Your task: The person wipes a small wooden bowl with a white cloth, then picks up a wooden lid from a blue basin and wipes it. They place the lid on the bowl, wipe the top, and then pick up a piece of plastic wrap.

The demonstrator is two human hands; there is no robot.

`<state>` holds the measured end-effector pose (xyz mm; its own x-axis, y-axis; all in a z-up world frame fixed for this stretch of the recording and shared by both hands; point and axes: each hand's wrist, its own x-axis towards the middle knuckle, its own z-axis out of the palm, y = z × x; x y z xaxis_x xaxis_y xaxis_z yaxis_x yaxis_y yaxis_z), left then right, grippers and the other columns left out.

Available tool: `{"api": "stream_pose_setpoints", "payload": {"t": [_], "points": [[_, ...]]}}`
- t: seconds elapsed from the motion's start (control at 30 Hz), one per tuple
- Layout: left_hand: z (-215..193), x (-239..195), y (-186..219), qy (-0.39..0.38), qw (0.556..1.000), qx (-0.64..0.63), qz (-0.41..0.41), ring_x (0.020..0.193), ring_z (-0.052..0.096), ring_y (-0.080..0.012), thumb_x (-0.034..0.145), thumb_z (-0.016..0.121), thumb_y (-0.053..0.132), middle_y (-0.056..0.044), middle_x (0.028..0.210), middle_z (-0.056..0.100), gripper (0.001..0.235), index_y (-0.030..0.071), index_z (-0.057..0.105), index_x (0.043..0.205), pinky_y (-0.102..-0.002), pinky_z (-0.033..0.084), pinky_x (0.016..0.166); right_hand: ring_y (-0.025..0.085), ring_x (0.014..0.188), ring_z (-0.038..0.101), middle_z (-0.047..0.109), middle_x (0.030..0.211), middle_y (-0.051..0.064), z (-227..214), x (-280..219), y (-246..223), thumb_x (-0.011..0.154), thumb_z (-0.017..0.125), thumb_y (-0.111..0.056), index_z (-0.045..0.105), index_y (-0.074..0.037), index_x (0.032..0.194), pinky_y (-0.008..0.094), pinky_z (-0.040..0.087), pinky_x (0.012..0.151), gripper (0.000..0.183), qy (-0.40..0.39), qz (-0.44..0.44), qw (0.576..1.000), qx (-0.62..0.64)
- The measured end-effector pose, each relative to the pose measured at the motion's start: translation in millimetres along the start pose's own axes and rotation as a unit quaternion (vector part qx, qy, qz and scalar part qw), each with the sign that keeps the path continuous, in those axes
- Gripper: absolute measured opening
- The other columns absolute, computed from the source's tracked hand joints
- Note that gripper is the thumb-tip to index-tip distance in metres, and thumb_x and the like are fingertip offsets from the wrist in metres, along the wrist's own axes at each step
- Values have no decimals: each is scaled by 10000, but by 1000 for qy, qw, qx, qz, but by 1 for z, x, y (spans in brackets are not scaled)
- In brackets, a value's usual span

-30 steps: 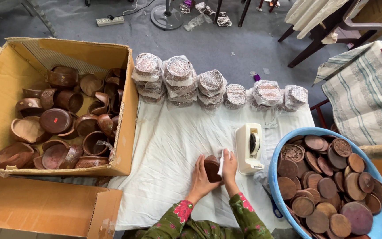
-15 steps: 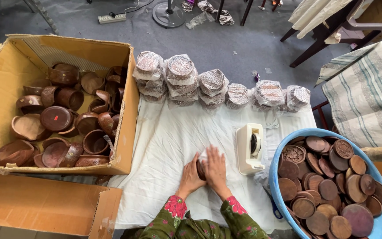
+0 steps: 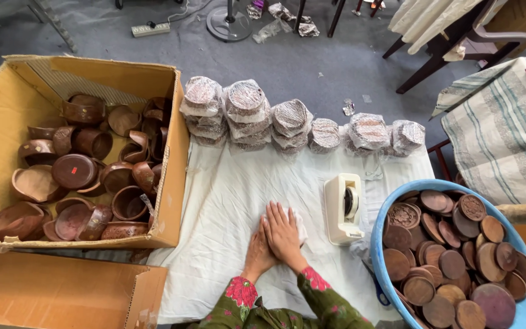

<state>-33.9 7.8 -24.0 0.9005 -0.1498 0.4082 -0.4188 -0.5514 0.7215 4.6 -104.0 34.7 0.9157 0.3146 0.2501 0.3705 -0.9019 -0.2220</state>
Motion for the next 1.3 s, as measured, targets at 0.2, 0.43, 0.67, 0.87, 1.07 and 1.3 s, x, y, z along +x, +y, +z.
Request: {"api": "stream_pose_setpoints", "payload": {"t": [0.2, 0.43, 0.67, 0.87, 1.07, 1.3], "points": [[24, -21, -25, -65, 995, 6, -75, 1318, 574, -346, 902, 730, 219, -199, 1647, 405, 1064, -31, 52, 1683, -432, 401, 1178, 282, 1524, 320, 406, 1620, 127, -27, -44, 6, 1046, 448, -301, 450, -37, 1531, 484, 200, 1231, 553, -3, -70, 997, 17], [-24, 17, 28, -34, 998, -33, -37, 1255, 546, -385, 654, 890, 343, -246, 1554, 341, 1227, -14, 105, 1527, -462, 379, 1048, 308, 1490, 347, 435, 1591, 120, -16, -8, 14, 1024, 497, -314, 487, -77, 1488, 499, 207, 1206, 521, -17, -40, 998, 40], [-6, -1, 0, -16, 1000, 15, 14, 1398, 473, -360, 790, 801, 244, -238, 1610, 343, 1064, -8, 135, 1580, -447, 363, 1126, 288, 1446, 413, 527, 1507, 77, -5, -17, -14, 997, 500, -278, 579, -117, 1395, 513, 235, 1201, 437, 3, 24, 1000, -13], [10, -10, -11, -37, 999, -1, -26, 1371, 547, -303, 898, 736, 177, -180, 1615, 410, 994, -11, 107, 1643, -459, 364, 1184, 318, 1427, 427, 532, 1494, 112, -21, -28, -12, 997, 512, -319, 585, -126, 1413, 516, 239, 1181, 464, 91, 13, 995, -29], [-22, 14, 30, -14, 999, -32, -9, 1275, 508, -400, 686, 862, 264, -237, 1507, 394, 1089, 1, 170, 1485, -493, 362, 1046, 313, 1404, 450, 571, 1430, 77, -14, 1, -3, 996, 522, -345, 617, -165, 1365, 501, 260, 1185, 421, -31, 152, 988, 15], [9, -12, -12, -27, 1000, 11, -8, 1401, 544, -329, 930, 697, 103, -198, 1573, 471, 901, -4, 155, 1642, -448, 384, 1173, 328, 1460, 374, 481, 1539, 112, -13, -42, -12, 1010, 514, -354, 581, -150, 1428, 543, 204, 1202, 470, 78, 31, 996, -26]]}}
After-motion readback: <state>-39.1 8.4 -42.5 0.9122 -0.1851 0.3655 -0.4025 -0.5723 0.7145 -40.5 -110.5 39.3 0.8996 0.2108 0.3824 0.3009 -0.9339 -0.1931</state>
